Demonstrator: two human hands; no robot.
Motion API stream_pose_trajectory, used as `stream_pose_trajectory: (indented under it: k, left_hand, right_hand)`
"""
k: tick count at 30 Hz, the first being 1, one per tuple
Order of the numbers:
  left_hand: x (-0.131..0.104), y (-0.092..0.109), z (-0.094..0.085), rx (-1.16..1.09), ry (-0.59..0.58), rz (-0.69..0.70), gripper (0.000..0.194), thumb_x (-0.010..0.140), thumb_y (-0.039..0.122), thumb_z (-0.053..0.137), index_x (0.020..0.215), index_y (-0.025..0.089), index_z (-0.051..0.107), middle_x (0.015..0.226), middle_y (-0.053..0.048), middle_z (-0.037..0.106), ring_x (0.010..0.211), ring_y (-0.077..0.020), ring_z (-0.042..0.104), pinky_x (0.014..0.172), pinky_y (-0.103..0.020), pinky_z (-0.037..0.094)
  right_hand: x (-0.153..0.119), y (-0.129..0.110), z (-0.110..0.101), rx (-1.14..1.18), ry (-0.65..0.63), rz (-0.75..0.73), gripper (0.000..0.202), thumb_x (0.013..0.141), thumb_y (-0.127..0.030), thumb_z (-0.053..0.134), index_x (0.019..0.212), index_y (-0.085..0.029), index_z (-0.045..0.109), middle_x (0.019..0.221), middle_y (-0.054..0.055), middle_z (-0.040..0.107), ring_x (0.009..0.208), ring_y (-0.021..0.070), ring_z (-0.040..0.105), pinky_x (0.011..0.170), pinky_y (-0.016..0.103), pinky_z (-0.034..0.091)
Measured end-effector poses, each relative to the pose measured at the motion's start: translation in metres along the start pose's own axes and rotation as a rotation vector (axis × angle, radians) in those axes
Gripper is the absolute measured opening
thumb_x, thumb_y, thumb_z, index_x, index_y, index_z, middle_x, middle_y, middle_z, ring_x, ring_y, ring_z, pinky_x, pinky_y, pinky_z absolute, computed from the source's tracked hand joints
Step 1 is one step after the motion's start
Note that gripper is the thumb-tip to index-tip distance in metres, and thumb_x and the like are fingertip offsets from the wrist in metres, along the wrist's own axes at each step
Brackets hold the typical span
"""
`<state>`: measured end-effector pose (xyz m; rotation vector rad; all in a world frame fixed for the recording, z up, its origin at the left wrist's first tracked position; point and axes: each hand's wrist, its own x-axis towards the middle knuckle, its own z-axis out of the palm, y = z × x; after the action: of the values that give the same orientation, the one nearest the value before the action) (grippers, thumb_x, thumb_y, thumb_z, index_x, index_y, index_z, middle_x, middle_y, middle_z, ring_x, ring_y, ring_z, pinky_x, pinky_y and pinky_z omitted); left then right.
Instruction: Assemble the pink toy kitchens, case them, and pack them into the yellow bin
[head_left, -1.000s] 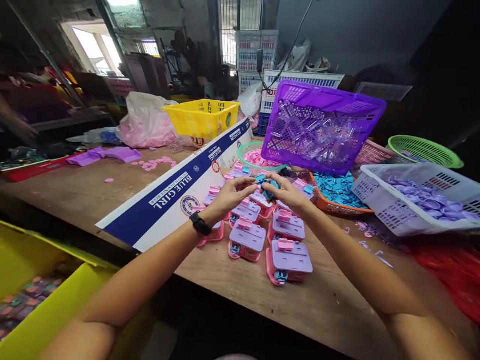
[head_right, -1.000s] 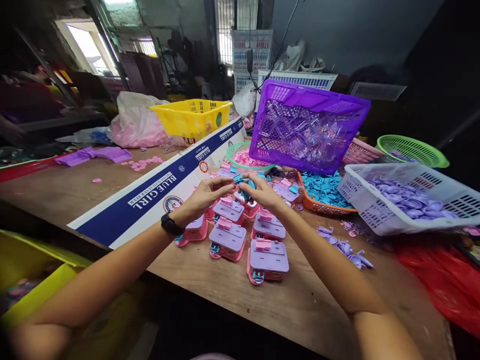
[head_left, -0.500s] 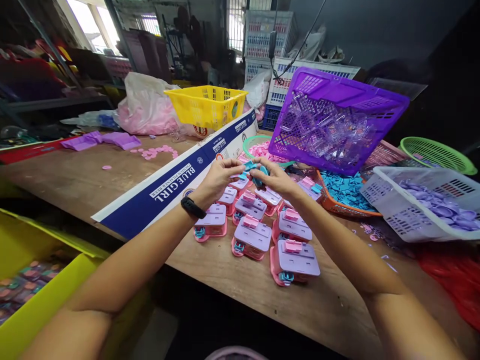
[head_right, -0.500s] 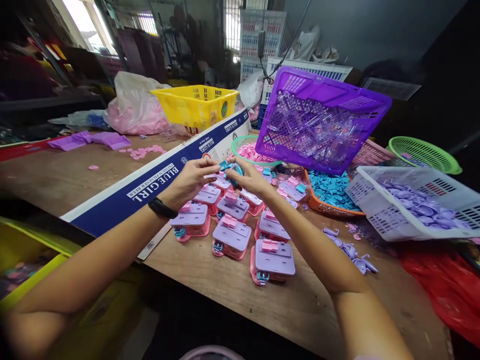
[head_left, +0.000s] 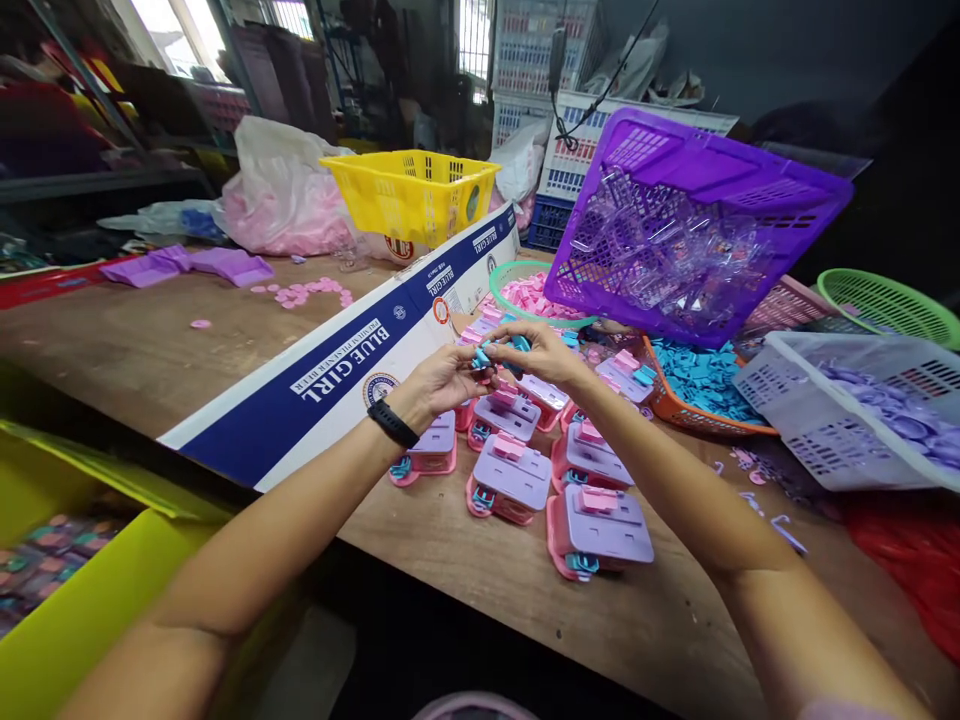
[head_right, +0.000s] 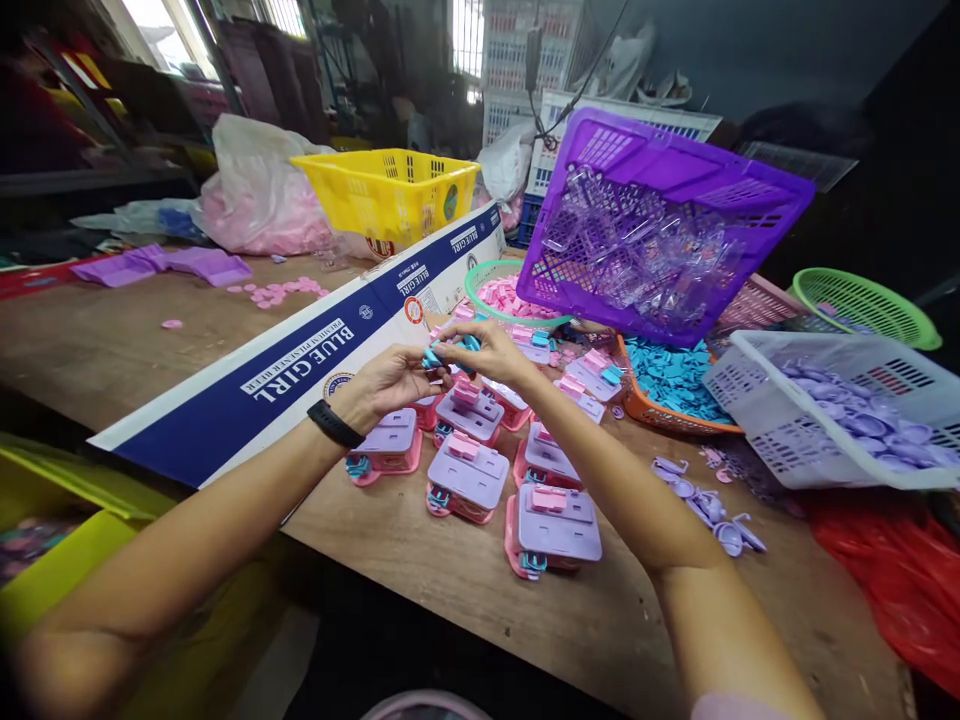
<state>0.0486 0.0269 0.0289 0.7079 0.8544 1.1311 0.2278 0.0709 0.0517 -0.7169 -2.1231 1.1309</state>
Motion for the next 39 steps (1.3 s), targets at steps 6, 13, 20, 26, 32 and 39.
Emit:
stream_pose_trajectory:
  k: [6,13,20,26,32,39]
  left_hand:
    - [-0.001,0.002,-0.025,0.469,0.180,0.346,0.012,0.082,0.015,0.060,0.089,0.016,0.070,0.088,-0.006,0.070,0.075,-0.0179,0.064,0.084,-0.040,0.054]
    - [-0.007,-0.003,-0.066,1.525,0.099,0.680,0.044,0.080,0.001,0.047,0.102,0.022,0.078,0.116,-0.008,0.075,0.113,-0.0297,0.055,0.096,-0.049,0.037]
    - [-0.002,-0.012,-0.074,1.770,-0.022,0.607,0.057,0.076,-0.004,0.044,0.114,0.025,0.076,0.133,-0.007,0.071,0.124,-0.0325,0.048,0.090,-0.051,0.027]
    - [-0.004,-0.007,-0.070,1.869,-0.106,0.575,0.048,0.069,-0.005,0.047,0.097,0.022,0.074,0.129,-0.009,0.070,0.126,-0.0337,0.046,0.096,-0.056,0.025]
    - [-0.008,-0.009,-0.070,1.883,-0.129,0.600,0.039,0.070,-0.006,0.047,0.085,0.019,0.073,0.123,-0.013,0.070,0.129,-0.0362,0.046,0.103,-0.062,0.023]
    - [-0.019,-0.001,-0.069,1.749,-0.013,0.626,0.042,0.079,0.000,0.048,0.096,0.023,0.078,0.119,-0.009,0.075,0.128,-0.0340,0.050,0.105,-0.061,0.028]
  right_hand:
    - [0.022,0.009,0.002,-0.413,0.022,-0.005,0.029,0.094,-0.042,0.065,0.083,-0.016,0.071,0.072,0.000,0.064,0.067,0.0130,0.053,0.066,0.026,0.036]
    - [0.058,0.021,0.030,-0.955,-0.140,0.224,0.024,0.093,-0.036,0.068,0.106,-0.020,0.081,0.100,0.009,0.078,0.089,0.0233,0.068,0.066,0.028,0.037]
    - [0.058,0.016,0.049,-1.119,-0.205,0.242,0.031,0.099,-0.037,0.060,0.115,-0.020,0.080,0.110,0.015,0.079,0.099,0.0298,0.073,0.070,0.031,0.044]
    - [0.055,0.018,0.053,-1.172,-0.272,0.165,0.030,0.100,-0.031,0.055,0.113,-0.017,0.078,0.111,0.016,0.078,0.100,0.0299,0.072,0.069,0.031,0.041]
    - [0.050,0.019,0.064,-1.183,-0.255,0.172,0.030,0.100,-0.022,0.049,0.115,-0.015,0.075,0.114,0.017,0.077,0.104,0.0296,0.072,0.070,0.030,0.040]
    - [0.041,0.034,0.043,-0.795,-0.005,0.209,0.033,0.105,-0.037,0.048,0.094,-0.015,0.070,0.089,0.008,0.074,0.083,0.0203,0.066,0.069,0.027,0.038]
